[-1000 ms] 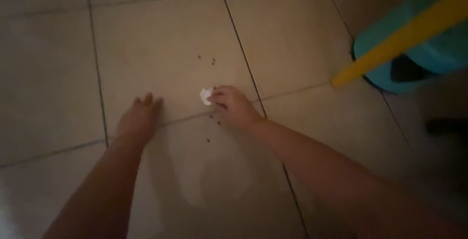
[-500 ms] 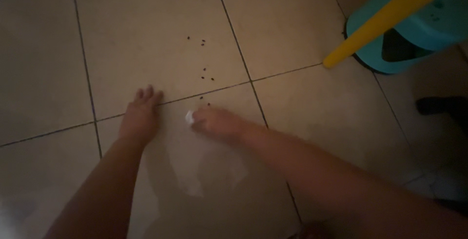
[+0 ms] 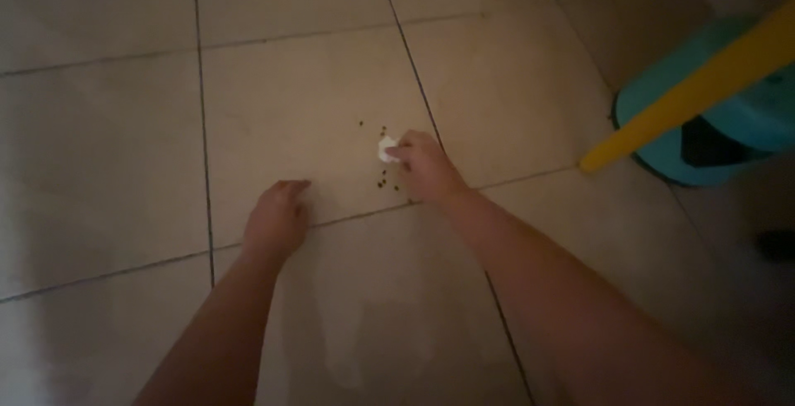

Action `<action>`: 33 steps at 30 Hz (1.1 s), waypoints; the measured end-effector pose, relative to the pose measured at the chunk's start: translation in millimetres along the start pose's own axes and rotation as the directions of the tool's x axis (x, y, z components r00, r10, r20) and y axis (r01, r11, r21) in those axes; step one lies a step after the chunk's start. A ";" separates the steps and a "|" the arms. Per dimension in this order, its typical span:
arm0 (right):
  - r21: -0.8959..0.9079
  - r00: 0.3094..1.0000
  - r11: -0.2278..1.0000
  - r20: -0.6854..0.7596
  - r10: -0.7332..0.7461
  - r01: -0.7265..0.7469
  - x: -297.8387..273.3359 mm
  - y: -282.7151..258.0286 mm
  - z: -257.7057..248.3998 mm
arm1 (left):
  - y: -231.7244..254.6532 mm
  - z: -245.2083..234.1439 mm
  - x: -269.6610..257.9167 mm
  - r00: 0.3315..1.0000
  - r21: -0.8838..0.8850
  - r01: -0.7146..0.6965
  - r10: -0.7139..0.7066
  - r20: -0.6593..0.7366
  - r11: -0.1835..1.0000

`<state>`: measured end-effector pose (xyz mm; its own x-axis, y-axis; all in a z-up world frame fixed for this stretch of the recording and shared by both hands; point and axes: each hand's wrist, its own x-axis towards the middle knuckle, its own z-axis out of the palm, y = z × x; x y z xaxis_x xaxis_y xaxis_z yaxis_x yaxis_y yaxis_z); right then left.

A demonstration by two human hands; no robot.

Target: The person picks up a broom, then handles a storage case and a power adapter, and finally picks up several small dark seeds or beads from the floor by hand.

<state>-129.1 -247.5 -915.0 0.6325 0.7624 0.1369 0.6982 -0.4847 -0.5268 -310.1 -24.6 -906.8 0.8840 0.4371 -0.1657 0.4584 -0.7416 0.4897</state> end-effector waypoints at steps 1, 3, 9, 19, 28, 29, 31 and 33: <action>0.022 0.996 1.000 -0.092 0.021 -0.019 2.2 3.5 -3.3 | -1.0 0.4 5.5 1.000 -0.003 -0.007 0.007 -0.009 1.000; -0.033 0.991 0.999 -0.129 0.034 -0.039 6.7 13.1 -8.3 | -3.0 0.2 13.5 0.999 0.036 -0.035 0.034 0.011 0.999; -0.106 0.956 0.953 -0.106 0.274 -0.285 7.4 45.7 10.6 | -18.5 14.9 37.6 0.997 0.113 0.005 -0.013 0.076 0.994; -0.206 0.924 0.903 -0.002 0.384 -0.376 -2.9 30.8 44.1 | -27.4 23.2 34.6 0.989 0.274 -0.035 -0.007 0.149 0.961; -0.070 0.961 0.959 -0.011 0.276 -0.276 -1.6 14.0 64.7 | -15.9 1.2 42.8 0.968 0.370 -0.122 0.028 0.249 0.921; -0.071 0.961 0.958 -0.012 0.278 -0.278 2.0 9.7 70.4 | -12.0 -7.8 44.1 0.942 0.452 -0.121 -0.042 0.334 0.884; -0.125 0.984 0.976 -0.024 0.175 -0.177 1.7 0.7 74.8 | 4.0 -11.3 44.0 0.899 0.518 -0.163 -0.090 0.429 0.840; 0.032 0.986 0.985 0.004 0.169 -0.169 7.3 -3.8 71.4 | 3.9 -18.2 40.7 0.959 0.425 -0.053 -0.073 0.275 0.904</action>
<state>-151.1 -209.5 -971.8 0.7401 0.6712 0.0426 0.5701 -0.5925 -0.5691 -273.9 -0.4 -896.1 0.8392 0.3334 -0.4297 0.4064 -0.9095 0.0879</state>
